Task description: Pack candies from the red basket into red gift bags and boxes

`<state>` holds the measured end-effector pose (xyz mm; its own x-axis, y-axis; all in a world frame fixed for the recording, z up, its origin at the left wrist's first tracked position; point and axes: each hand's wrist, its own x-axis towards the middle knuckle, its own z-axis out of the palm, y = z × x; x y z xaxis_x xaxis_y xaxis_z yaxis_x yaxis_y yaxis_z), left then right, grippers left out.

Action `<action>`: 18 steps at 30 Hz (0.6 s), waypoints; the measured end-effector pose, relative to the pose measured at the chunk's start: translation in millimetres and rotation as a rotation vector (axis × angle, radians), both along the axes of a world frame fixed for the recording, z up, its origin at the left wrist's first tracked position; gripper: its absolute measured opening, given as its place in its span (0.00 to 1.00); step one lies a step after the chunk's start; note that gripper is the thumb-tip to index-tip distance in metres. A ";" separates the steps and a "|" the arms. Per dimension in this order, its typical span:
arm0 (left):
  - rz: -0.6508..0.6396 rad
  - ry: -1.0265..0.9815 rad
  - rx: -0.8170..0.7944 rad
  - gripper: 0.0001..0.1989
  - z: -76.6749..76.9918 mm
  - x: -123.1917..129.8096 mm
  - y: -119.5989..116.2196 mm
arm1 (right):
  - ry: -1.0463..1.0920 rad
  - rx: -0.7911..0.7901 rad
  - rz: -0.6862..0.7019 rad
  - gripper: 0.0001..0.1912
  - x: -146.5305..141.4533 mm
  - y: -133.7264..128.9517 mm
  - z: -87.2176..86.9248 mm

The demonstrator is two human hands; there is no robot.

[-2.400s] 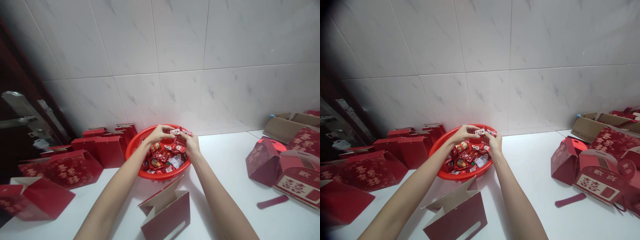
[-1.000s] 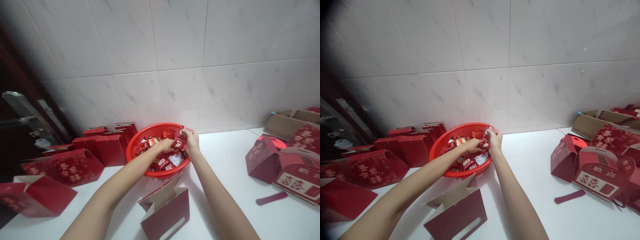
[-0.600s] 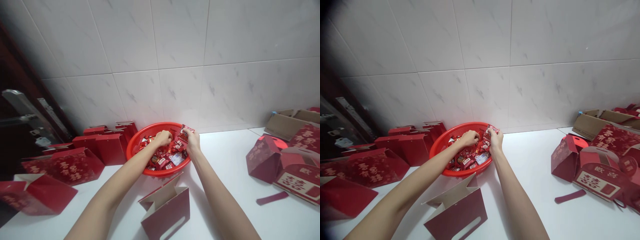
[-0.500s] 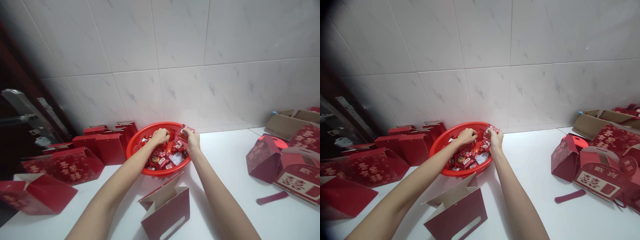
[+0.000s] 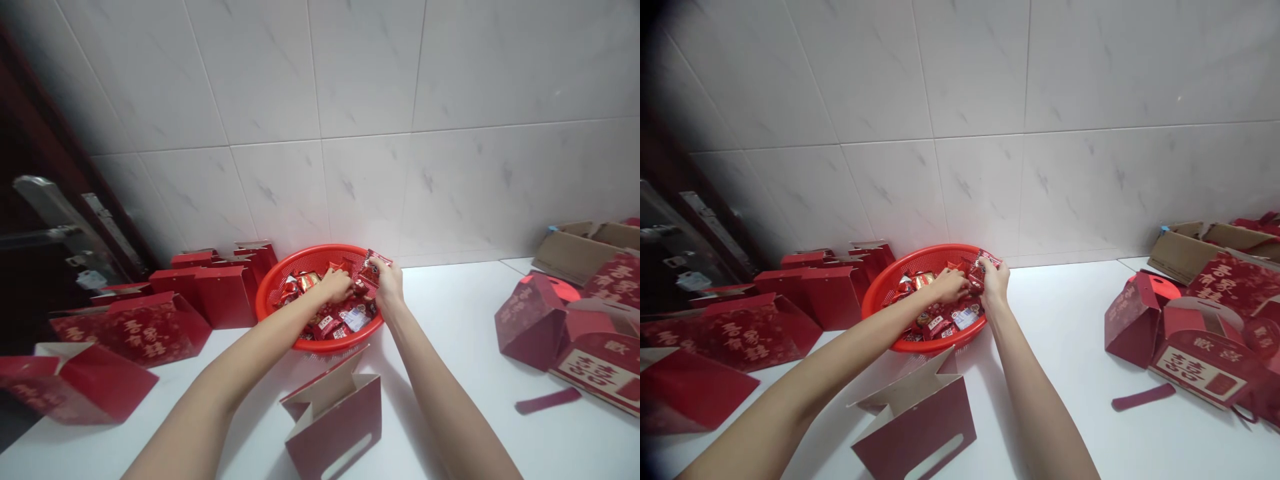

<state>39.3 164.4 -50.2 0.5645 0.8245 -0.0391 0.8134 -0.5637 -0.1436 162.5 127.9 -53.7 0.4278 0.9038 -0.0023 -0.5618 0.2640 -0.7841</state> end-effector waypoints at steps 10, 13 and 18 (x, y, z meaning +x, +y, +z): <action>0.039 -0.121 0.000 0.13 4.9 -6.0 3.4 | 0.009 -0.007 -0.020 0.10 0.5 3.6 -2.6; -0.056 -0.089 -0.137 0.14 -0.5 -1.0 1.8 | -0.012 0.003 -0.023 0.10 1.6 5.1 -4.9; 0.012 -0.026 -0.091 0.18 -0.7 -5.5 1.8 | 0.005 0.039 0.001 0.12 1.8 5.7 -6.9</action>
<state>33.8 166.1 -50.9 0.5566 0.8248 -0.0998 0.8228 -0.5639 -0.0706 164.3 133.6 -60.6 0.4267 0.9038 0.0311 -0.5663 0.2939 -0.7700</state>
